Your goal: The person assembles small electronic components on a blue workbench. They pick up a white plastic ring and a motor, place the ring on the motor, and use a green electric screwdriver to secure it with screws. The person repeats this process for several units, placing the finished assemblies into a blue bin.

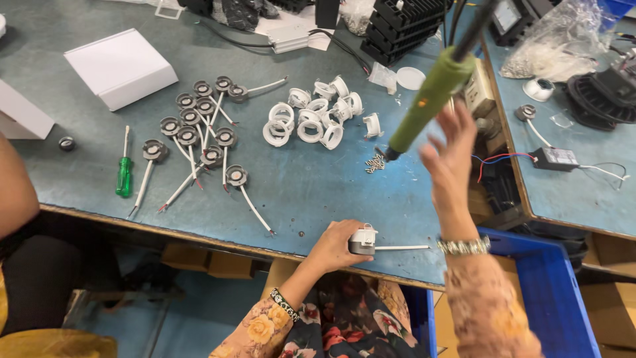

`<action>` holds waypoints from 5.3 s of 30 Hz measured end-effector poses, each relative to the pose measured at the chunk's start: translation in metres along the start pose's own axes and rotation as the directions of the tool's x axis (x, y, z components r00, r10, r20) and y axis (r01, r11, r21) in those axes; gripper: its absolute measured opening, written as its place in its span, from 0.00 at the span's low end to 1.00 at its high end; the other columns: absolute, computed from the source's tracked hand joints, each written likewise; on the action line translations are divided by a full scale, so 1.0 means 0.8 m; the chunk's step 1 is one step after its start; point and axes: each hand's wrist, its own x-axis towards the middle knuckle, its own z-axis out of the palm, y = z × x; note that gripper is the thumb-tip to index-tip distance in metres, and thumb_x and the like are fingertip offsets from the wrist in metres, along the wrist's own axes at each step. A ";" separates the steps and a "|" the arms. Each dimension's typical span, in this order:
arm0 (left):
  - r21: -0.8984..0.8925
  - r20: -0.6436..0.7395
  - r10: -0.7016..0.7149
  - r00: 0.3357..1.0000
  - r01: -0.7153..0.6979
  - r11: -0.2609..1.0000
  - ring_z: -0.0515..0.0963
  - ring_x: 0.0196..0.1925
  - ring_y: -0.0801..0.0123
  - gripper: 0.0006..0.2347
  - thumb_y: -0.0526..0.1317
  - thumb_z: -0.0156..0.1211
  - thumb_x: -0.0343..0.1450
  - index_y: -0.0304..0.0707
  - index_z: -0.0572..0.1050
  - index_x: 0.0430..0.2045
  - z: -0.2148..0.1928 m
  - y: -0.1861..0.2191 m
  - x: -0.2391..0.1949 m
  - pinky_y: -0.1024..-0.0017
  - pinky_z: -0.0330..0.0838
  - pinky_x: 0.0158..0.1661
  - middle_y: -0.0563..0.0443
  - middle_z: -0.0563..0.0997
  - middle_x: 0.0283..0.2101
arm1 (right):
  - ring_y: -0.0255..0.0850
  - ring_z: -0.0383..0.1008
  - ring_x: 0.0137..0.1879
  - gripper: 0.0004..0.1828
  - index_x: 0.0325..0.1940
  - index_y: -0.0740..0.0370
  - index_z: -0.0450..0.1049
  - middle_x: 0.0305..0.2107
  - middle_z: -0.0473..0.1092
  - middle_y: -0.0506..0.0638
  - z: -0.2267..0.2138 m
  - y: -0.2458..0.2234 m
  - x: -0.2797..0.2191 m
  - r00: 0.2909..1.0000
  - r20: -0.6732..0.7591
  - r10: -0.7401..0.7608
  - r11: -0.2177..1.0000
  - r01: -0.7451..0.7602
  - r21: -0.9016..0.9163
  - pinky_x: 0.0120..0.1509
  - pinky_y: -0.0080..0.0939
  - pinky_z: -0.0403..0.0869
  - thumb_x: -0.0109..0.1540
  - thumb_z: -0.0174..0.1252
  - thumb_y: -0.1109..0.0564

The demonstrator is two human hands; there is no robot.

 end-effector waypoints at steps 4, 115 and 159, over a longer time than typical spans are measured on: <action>0.006 -0.010 0.016 1.000 -0.016 1.000 0.78 0.52 0.52 0.26 0.47 0.77 0.57 0.43 0.76 0.47 0.000 0.000 -0.001 0.61 0.66 0.55 0.48 0.81 0.49 | 0.44 0.74 0.54 0.41 0.71 0.66 0.58 0.51 0.70 0.58 0.075 -0.033 0.090 0.998 0.058 -0.021 0.999 0.018 0.047 0.61 0.44 0.74 0.64 0.72 0.47; -0.022 -0.440 0.000 0.898 -0.010 1.000 0.75 0.55 0.60 0.16 0.38 0.69 0.67 0.41 0.76 0.48 0.004 0.042 -0.014 0.63 0.68 0.56 0.49 0.76 0.52 | 0.48 0.75 0.50 0.43 0.64 0.59 0.69 0.51 0.68 0.57 0.004 -0.038 -0.216 0.916 0.061 0.397 0.670 -0.244 -0.701 0.48 0.46 0.74 0.49 0.72 0.42; 0.388 -0.071 -0.124 0.990 0.141 0.911 0.75 0.61 0.64 0.13 0.27 0.58 0.78 0.25 0.69 0.57 -0.016 -0.107 -0.082 0.67 0.61 0.70 0.42 0.78 0.54 | 0.60 0.68 0.63 0.23 0.63 0.46 0.74 0.64 0.64 0.53 -0.548 0.009 -0.850 0.065 -0.805 0.590 -0.541 -0.708 -0.453 0.64 0.59 0.72 0.63 0.54 0.61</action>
